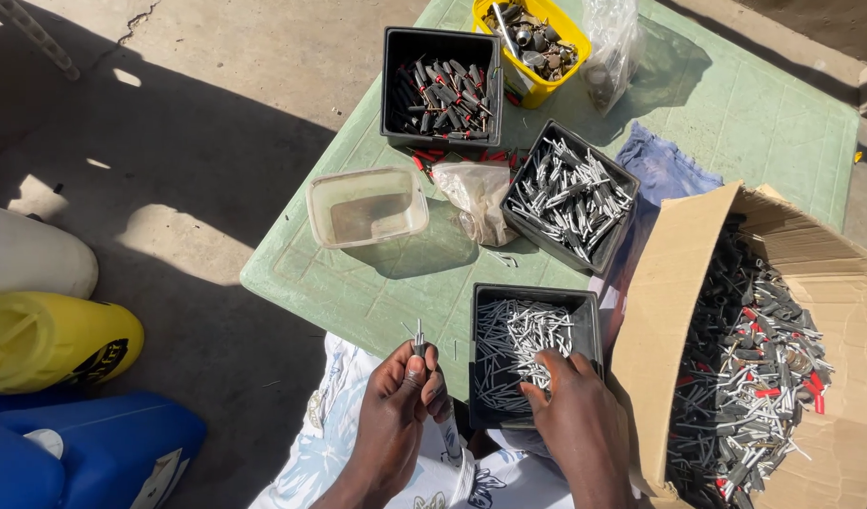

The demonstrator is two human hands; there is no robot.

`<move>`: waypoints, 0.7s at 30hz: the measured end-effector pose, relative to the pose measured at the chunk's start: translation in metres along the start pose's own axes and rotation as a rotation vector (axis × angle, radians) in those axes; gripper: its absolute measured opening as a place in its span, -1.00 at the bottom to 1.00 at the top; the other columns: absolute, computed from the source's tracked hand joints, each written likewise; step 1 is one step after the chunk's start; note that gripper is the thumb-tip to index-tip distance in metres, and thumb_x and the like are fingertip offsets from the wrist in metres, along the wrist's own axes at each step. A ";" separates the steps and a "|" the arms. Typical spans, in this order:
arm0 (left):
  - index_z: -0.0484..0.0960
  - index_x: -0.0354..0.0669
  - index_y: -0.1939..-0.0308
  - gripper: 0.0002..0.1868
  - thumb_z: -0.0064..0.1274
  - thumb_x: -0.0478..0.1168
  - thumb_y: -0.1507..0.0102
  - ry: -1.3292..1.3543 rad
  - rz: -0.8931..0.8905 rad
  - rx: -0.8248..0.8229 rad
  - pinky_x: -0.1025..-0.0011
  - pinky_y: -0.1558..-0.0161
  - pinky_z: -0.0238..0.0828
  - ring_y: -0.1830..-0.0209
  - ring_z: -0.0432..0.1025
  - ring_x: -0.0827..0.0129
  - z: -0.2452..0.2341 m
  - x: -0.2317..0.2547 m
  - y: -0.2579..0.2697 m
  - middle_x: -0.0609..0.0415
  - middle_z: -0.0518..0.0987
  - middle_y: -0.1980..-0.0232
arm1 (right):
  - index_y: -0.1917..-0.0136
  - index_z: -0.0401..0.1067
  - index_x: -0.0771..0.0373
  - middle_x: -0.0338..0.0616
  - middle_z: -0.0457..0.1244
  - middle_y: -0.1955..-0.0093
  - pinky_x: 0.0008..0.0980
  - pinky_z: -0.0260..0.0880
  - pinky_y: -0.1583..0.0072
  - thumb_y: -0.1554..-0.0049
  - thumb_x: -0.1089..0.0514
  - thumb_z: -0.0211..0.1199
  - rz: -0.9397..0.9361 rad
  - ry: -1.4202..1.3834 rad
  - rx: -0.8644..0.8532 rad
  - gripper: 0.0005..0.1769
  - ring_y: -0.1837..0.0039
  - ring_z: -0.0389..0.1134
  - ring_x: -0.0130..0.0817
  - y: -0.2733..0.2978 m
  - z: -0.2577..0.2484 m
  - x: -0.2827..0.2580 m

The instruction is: Sorting nails with plastic caps from a large cardboard box into smaller plastic bins

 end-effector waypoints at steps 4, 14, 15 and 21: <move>0.41 -0.18 0.25 -0.73 -0.07 -0.09 -0.44 0.007 -0.005 -0.011 0.40 0.46 0.04 0.61 0.04 0.47 0.002 -0.001 -0.001 0.18 0.22 0.56 | -0.33 0.21 0.10 -0.05 0.26 -0.21 0.06 0.60 0.09 -0.07 -0.22 0.44 0.019 0.171 -0.114 -0.27 -0.04 0.48 0.06 -0.007 0.009 0.001; 0.42 -0.19 0.23 -0.74 -0.11 -0.10 -0.46 0.007 0.011 -0.012 0.38 0.46 0.05 0.62 -0.01 0.49 -0.002 0.002 0.001 0.19 0.24 0.57 | 0.27 0.40 -0.02 -0.17 0.26 0.44 -0.15 0.18 0.19 -0.21 -0.12 0.18 -0.023 -0.072 0.062 -0.73 0.36 0.14 -0.12 -0.001 -0.015 0.006; 0.42 -0.19 0.23 -0.74 -0.10 -0.09 -0.46 0.006 0.001 -0.005 0.38 0.45 0.05 0.61 0.01 0.47 -0.003 0.001 0.001 0.18 0.23 0.56 | 0.05 0.49 -0.05 -0.13 0.34 0.40 -0.13 0.28 0.10 -0.21 -0.21 0.13 0.051 -0.101 0.023 -0.72 0.25 0.30 -0.09 0.000 -0.020 0.008; 0.42 -0.20 0.24 -0.72 -0.09 -0.08 -0.44 -0.008 -0.003 -0.021 0.42 0.46 0.05 0.61 0.04 0.49 0.004 -0.003 0.002 0.17 0.23 0.55 | -0.12 0.52 -0.10 -0.17 0.46 0.17 -0.12 0.37 -0.01 -0.24 -0.15 0.09 0.098 -0.118 -0.012 -0.70 0.11 0.46 -0.13 0.002 -0.027 0.008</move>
Point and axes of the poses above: each hand's wrist, its own y-axis away from the middle knuckle, its own z-axis out of the palm, x = y × z, the point moved 4 cm from there along -y, towards the middle knuckle
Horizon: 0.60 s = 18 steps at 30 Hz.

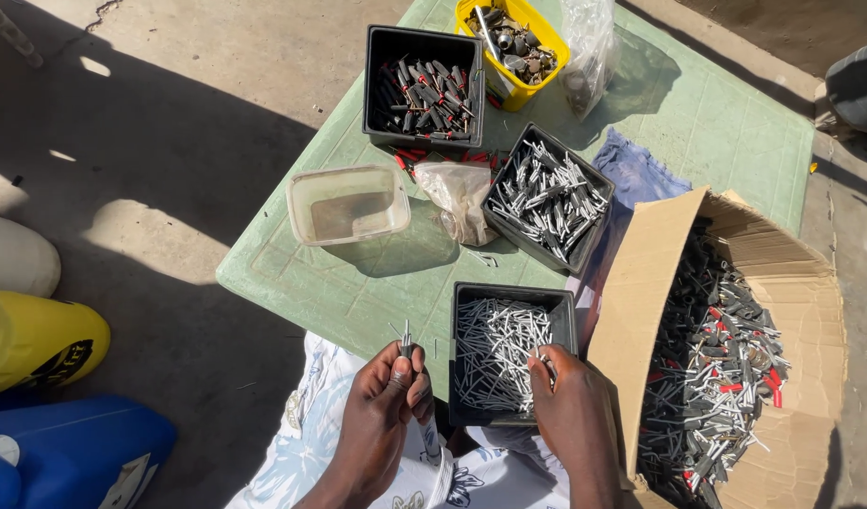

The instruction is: Sorting nails with plastic caps from a large cardboard box into smaller plastic bins

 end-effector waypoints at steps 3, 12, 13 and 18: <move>0.42 -0.22 0.24 -0.71 -0.09 -0.07 -0.44 -0.004 0.024 -0.005 0.42 0.47 0.06 0.62 0.02 0.50 0.000 0.003 0.001 0.17 0.24 0.56 | -0.14 0.50 -0.09 -0.16 0.46 0.08 -0.11 0.41 -0.04 -0.18 -0.02 0.24 -0.102 -0.019 0.166 -0.75 0.05 0.47 -0.16 0.000 0.008 0.005; 0.42 -0.21 0.23 -0.72 -0.12 -0.09 -0.46 -0.010 0.006 0.015 0.39 0.45 0.06 0.61 0.03 0.46 -0.004 0.002 -0.001 0.16 0.25 0.55 | -0.43 0.15 -0.09 -0.12 0.23 -0.20 0.02 0.54 -0.01 0.06 -0.35 0.50 -0.090 0.385 -0.055 -0.07 -0.21 0.34 0.01 0.009 0.012 -0.009; 0.42 -0.21 0.23 -0.72 -0.13 -0.09 -0.47 -0.009 0.004 0.016 0.38 0.44 0.06 0.60 0.04 0.45 -0.005 0.002 -0.001 0.16 0.24 0.55 | -0.62 -0.02 -0.16 -0.09 0.18 -0.24 0.06 0.56 -0.10 0.04 -0.36 0.49 -0.097 0.423 -0.115 0.13 -0.35 0.24 0.04 0.009 0.007 -0.015; 0.43 -0.21 0.23 -0.71 -0.08 -0.06 -0.44 0.001 0.010 0.008 0.40 0.45 0.06 0.61 0.02 0.48 -0.006 0.003 -0.002 0.17 0.24 0.56 | -0.55 0.01 0.09 -0.01 0.09 -0.36 0.08 0.61 0.12 -0.05 -0.24 0.44 -0.257 0.527 -0.158 -0.01 0.04 0.54 0.04 0.001 0.008 -0.031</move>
Point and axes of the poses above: each hand's wrist, its own y-axis away from the middle knuckle, its own z-axis out of the palm, x = y × z, the point moved 4 cm from there along -y, towards the middle knuckle
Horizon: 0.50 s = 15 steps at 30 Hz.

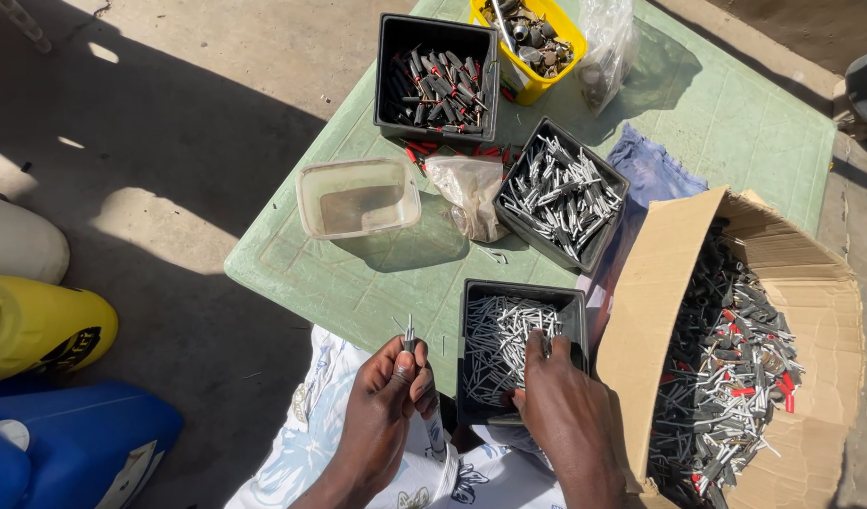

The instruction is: Sorting nails with plastic caps from a large cardboard box into smaller plastic bins

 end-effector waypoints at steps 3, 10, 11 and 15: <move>0.42 -0.20 0.23 -0.72 -0.09 -0.08 -0.45 0.018 0.004 0.008 0.40 0.46 0.06 0.61 0.05 0.46 -0.002 0.003 -0.001 0.17 0.24 0.56 | -0.50 0.08 0.16 -0.06 0.19 -0.20 0.01 0.58 0.29 -0.11 -0.24 0.31 -0.118 0.102 0.112 -0.14 0.17 0.55 -0.08 -0.004 0.004 -0.002; 0.42 -0.21 0.24 -0.72 -0.11 -0.08 -0.46 0.013 0.003 0.008 0.40 0.46 0.05 0.60 0.04 0.47 0.000 0.005 -0.003 0.16 0.25 0.54 | -0.33 0.17 0.04 -0.15 0.32 0.02 0.07 0.50 0.22 -0.11 0.03 0.25 -0.060 -0.012 0.131 -0.45 0.16 0.48 0.00 -0.026 0.026 0.013; 0.42 -0.21 0.24 -0.72 -0.11 -0.08 -0.46 0.012 0.003 0.013 0.40 0.46 0.05 0.60 0.04 0.47 -0.002 0.006 0.000 0.16 0.25 0.54 | -0.33 0.17 0.04 -0.15 0.32 0.02 0.07 0.50 0.22 -0.11 0.03 0.25 -0.065 -0.014 0.128 -0.45 0.16 0.48 0.00 -0.021 0.022 0.011; 0.41 -0.20 0.24 -0.70 -0.13 -0.06 -0.46 0.000 -0.010 0.030 0.37 0.46 0.08 0.60 0.04 0.44 -0.003 0.013 0.002 0.16 0.22 0.54 | -0.41 0.28 -0.17 -0.16 0.46 0.15 -0.05 0.43 0.03 -0.17 -0.15 0.17 0.131 -0.372 0.038 -0.45 0.11 0.47 -0.04 -0.010 -0.002 0.014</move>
Point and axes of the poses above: each hand's wrist, its own y-axis away from the middle knuckle, its own z-axis out of the palm, x = y × z, the point moved 4 cm from there along -y, towards the middle knuckle
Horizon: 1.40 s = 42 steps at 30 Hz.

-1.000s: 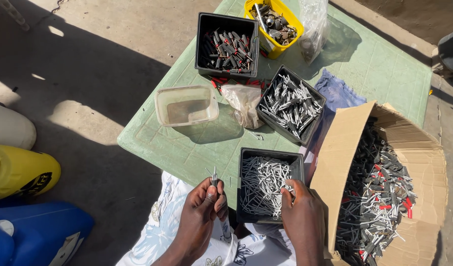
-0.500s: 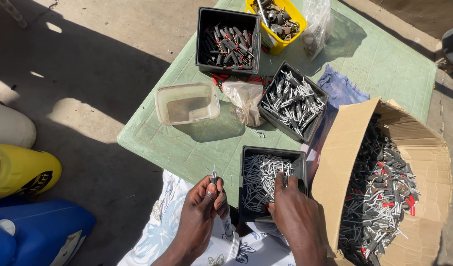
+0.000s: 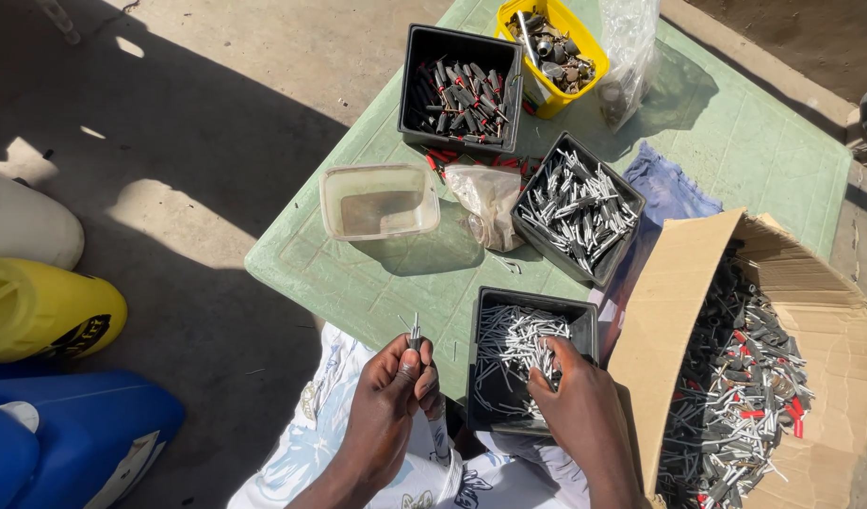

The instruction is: Sorting nails with plastic caps from a large cardboard box into smaller plastic bins

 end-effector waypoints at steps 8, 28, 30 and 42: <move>0.42 -0.21 0.23 -0.70 -0.15 -0.07 -0.48 -0.005 -0.002 -0.007 0.36 0.45 0.05 0.59 0.05 0.43 0.000 -0.002 0.001 0.16 0.23 0.55 | -0.35 0.43 -0.21 -0.06 0.37 -0.35 -0.20 0.48 -0.21 -0.19 0.02 0.16 0.176 -0.533 -0.050 -0.56 -0.53 0.31 -0.24 0.005 0.009 0.018; 0.41 -0.21 0.23 -0.72 -0.08 -0.07 -0.45 0.051 0.001 -0.026 0.37 0.46 0.05 0.61 0.02 0.44 -0.003 -0.011 -0.003 0.16 0.22 0.55 | -0.20 0.47 -0.04 -0.59 0.55 0.03 -0.36 0.28 -0.11 -0.26 0.06 -0.05 0.118 -0.564 0.224 -0.66 -0.08 0.35 -0.45 0.023 -0.020 0.011; 0.41 -0.21 0.23 -0.71 -0.10 -0.06 -0.45 0.019 0.002 -0.023 0.36 0.45 0.04 0.60 0.03 0.43 -0.002 -0.008 -0.001 0.15 0.23 0.54 | -0.14 0.50 -0.02 -0.59 0.54 0.06 -0.35 0.27 -0.03 -0.24 0.13 -0.04 0.126 -0.576 0.261 -0.68 0.09 0.28 -0.44 0.025 -0.019 0.008; 0.44 -0.33 0.21 -0.68 -0.09 -0.08 -0.44 -0.027 -0.004 -0.143 0.32 0.45 0.08 0.59 0.10 0.38 -0.009 -0.033 -0.010 0.08 0.25 0.57 | -0.22 0.52 -0.17 -0.56 0.54 0.09 -0.48 0.46 0.04 -0.21 0.10 -0.09 -0.015 -0.695 0.257 -0.56 0.17 0.52 -0.54 0.069 0.041 0.034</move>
Point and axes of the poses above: each hand's wrist, its own y-axis away from the middle knuckle, its own z-axis out of the palm, x = y × z, the point moved 4 cm from there along -y, towards the middle knuckle
